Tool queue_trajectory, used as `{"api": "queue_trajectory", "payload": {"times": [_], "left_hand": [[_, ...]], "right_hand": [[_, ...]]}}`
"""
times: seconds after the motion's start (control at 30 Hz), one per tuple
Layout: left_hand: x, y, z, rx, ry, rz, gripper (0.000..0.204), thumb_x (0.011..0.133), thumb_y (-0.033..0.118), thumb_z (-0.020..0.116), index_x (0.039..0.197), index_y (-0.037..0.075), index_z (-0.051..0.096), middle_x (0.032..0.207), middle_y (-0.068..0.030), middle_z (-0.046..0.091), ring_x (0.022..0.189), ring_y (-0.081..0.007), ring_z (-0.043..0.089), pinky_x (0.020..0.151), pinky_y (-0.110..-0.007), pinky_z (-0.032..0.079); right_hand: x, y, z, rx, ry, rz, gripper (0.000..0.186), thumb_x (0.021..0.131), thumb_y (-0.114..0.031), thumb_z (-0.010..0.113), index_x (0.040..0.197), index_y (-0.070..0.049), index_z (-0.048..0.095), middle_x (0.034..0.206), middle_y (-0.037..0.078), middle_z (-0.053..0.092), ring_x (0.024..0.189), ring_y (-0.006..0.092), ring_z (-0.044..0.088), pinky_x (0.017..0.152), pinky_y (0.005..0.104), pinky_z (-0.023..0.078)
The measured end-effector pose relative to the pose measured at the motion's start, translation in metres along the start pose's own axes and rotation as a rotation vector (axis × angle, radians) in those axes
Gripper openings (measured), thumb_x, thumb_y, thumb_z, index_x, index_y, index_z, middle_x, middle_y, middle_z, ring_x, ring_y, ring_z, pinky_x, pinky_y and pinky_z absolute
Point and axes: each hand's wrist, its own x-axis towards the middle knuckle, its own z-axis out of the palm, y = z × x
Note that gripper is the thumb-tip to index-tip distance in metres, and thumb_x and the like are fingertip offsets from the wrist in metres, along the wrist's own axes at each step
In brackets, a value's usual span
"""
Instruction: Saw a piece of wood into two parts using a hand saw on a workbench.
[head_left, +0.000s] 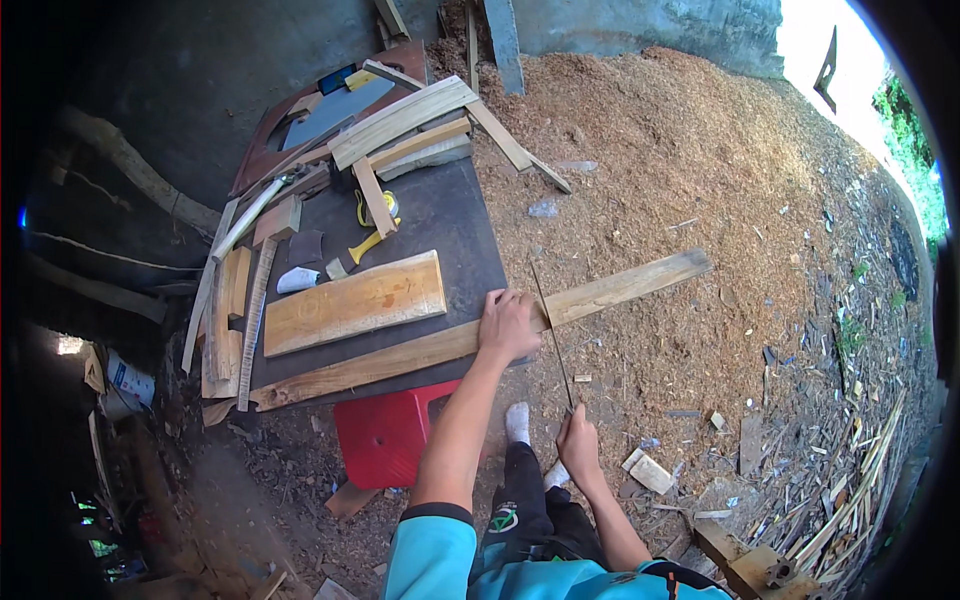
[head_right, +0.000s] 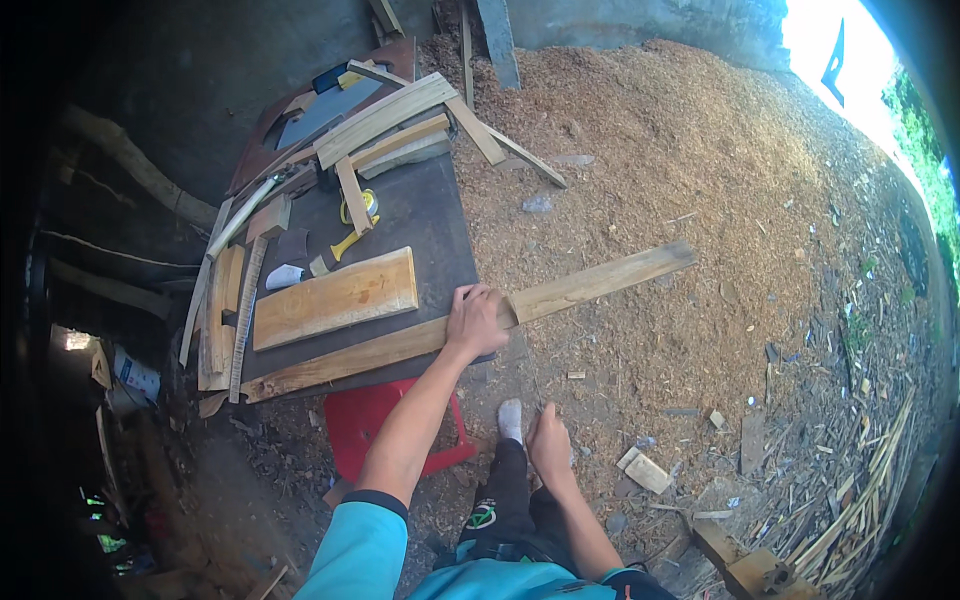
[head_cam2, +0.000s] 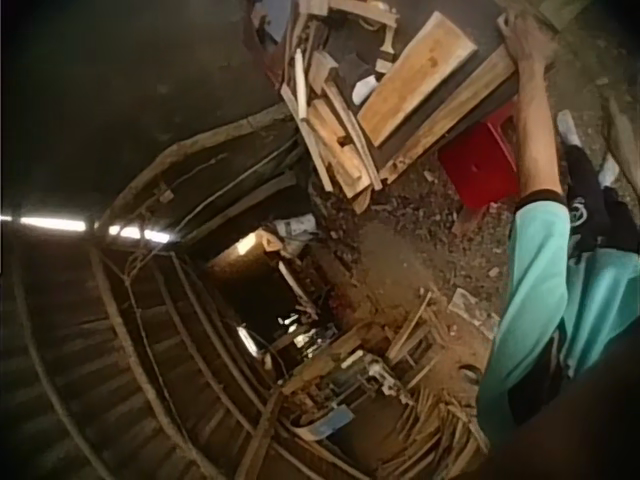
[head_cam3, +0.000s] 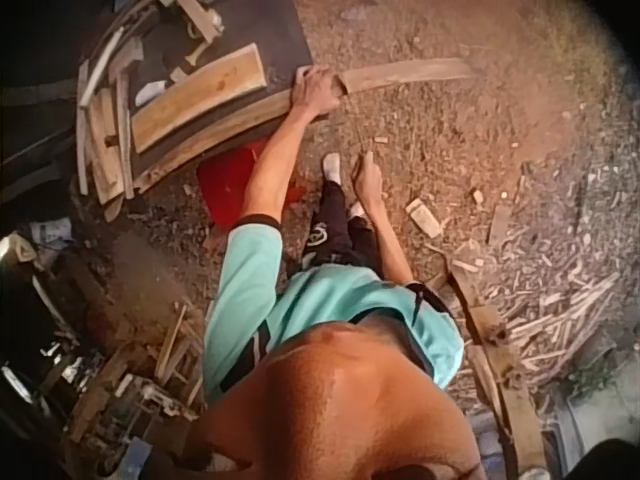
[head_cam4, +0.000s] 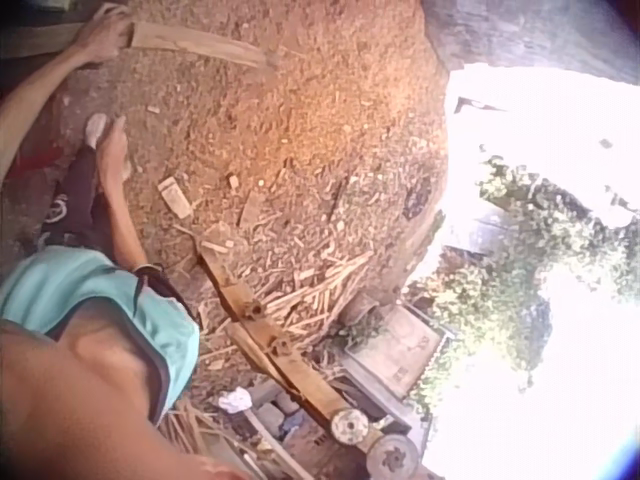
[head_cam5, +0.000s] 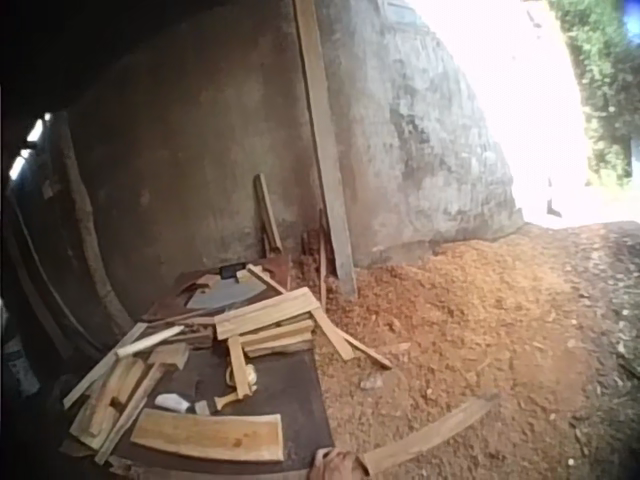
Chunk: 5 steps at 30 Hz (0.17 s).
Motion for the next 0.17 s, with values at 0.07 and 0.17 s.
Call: {"api": "queue_trajectory", "payload": {"times": [0.07,0.17], "left_hand": [[-0.002,-0.002,0.005,0.007,0.018,0.004,0.042,0.057,0.019,0.067,0.095,0.003,0.059,0.101,-0.013,0.061,0.11,-0.0217,0.051,0.098,-0.035,0.029],[0.008,-0.005,0.017,0.005,0.033,0.044,0.049,0.057,0.024,0.07,0.103,0.01,0.06,0.104,-0.0117,0.061,0.111,-0.0213,0.05,0.099,-0.036,0.028]], "right_hand": [[0.028,-0.019,-0.004,-0.012,0.028,-0.051,0.012,0.081,-0.002,0.047,0.089,0.004,0.042,0.063,0.029,0.056,0.062,0.0468,0.057,0.054,0.0549,0.044],[0.094,-0.028,0.013,-0.045,0.1,-0.114,0.024,0.081,-0.003,0.047,0.102,0.007,0.043,0.066,0.029,0.057,0.066,0.0459,0.058,0.056,0.0533,0.046]]}}
